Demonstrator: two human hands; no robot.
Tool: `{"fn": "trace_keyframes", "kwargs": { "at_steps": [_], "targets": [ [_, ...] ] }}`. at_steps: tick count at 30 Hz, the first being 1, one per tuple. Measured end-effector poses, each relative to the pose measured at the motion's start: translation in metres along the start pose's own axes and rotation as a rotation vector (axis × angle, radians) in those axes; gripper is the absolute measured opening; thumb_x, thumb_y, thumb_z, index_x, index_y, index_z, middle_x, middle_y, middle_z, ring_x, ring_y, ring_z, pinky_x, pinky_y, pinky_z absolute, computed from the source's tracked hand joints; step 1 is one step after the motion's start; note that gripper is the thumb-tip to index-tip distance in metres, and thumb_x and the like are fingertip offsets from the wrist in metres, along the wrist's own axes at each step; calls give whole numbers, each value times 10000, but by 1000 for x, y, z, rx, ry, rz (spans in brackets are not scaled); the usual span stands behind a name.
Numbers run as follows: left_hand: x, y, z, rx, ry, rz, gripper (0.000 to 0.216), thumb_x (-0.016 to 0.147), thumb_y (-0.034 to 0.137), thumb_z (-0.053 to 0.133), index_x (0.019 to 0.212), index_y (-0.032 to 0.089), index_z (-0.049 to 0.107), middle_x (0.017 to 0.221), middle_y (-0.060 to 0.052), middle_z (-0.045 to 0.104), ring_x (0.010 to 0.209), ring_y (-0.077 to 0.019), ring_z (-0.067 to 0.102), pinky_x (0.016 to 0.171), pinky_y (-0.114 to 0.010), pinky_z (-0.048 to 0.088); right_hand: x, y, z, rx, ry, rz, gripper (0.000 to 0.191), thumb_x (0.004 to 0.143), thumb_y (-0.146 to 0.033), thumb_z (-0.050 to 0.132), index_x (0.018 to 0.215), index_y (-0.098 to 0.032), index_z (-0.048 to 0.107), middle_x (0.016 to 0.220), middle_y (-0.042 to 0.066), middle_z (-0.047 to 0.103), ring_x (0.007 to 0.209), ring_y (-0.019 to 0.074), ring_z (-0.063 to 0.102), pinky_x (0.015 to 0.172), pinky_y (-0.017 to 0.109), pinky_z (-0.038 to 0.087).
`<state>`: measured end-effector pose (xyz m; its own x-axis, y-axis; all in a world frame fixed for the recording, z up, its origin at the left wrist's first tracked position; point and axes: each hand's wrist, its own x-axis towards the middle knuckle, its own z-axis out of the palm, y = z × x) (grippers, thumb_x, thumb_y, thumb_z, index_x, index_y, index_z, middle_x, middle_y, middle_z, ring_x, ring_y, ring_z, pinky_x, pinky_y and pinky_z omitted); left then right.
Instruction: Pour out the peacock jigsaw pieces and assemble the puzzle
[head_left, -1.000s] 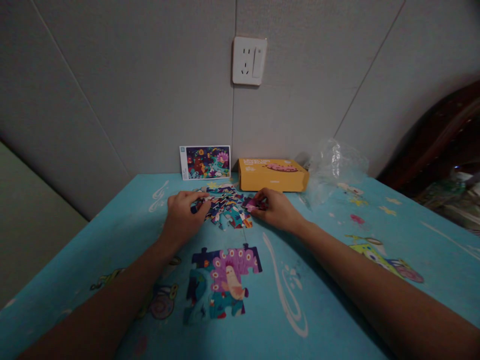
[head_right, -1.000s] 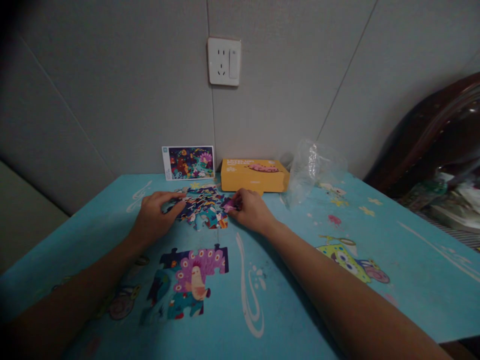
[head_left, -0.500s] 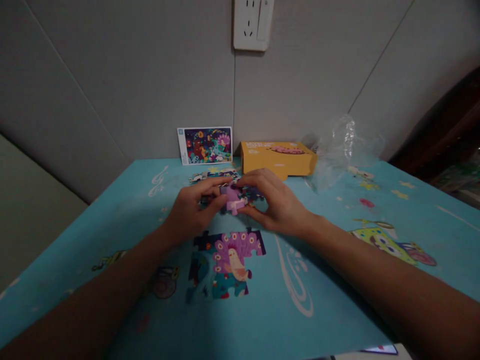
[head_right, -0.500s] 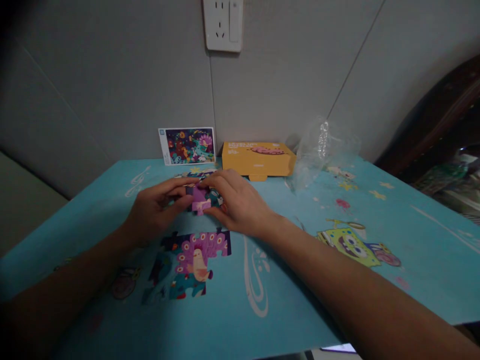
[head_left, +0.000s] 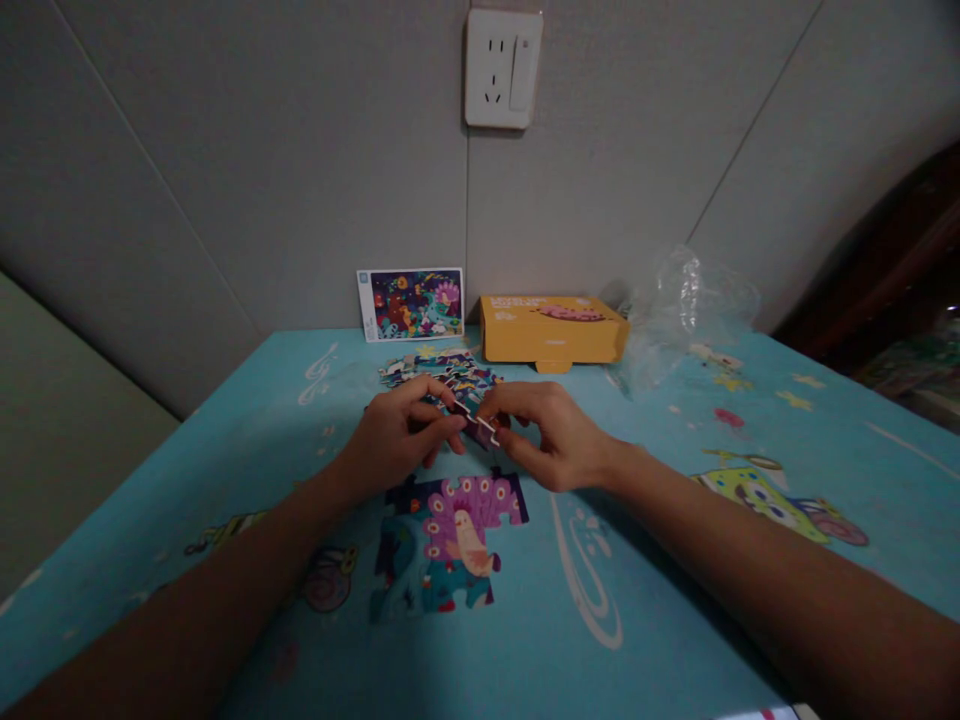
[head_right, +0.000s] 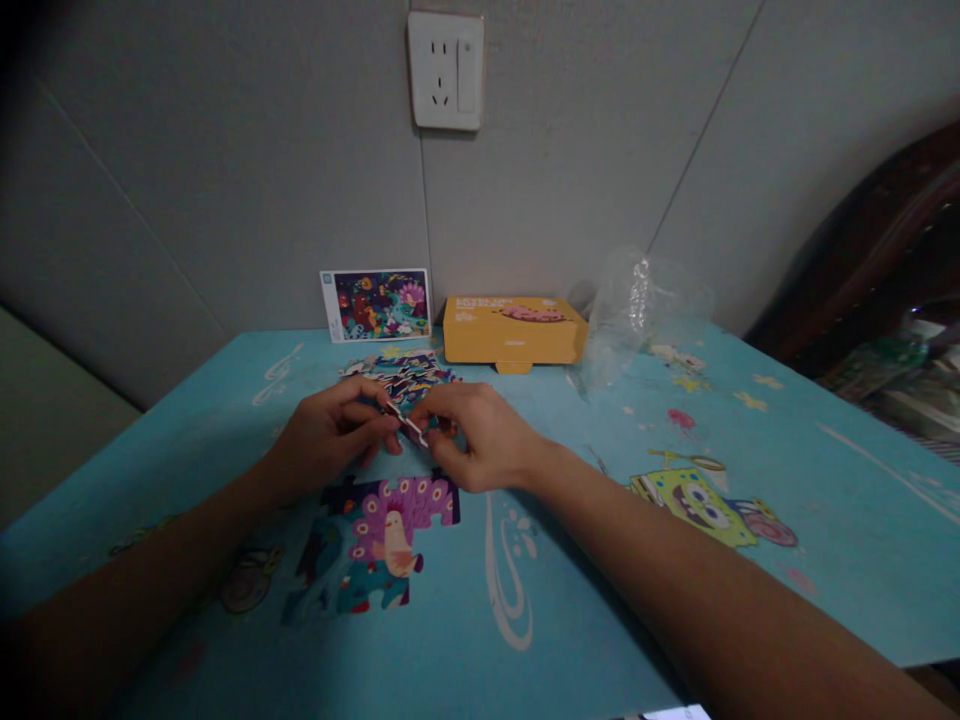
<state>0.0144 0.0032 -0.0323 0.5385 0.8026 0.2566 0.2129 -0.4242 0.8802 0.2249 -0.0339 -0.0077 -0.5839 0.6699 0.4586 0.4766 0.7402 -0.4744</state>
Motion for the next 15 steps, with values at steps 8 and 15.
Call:
{"fn": "trace_keyframes", "kwargs": {
  "at_steps": [8,15],
  "targets": [
    [-1,12,-2,61,118,-42,198,873,349,583,789,187,504,444,72,580,315,-58,419,367,-170,320,-4,9,0,162,112,108,318,902,-328,415,692,-168,591,655,23,575,592,126,486,575,262,370],
    [-4,11,-2,86,-42,21,213,869,317,580,719,166,589,453,54,574,354,-52,446,384,-157,338,-3,9,2,177,190,170,359,932,-347,396,653,-174,541,641,10,557,599,120,490,574,254,362]
  ]
}}
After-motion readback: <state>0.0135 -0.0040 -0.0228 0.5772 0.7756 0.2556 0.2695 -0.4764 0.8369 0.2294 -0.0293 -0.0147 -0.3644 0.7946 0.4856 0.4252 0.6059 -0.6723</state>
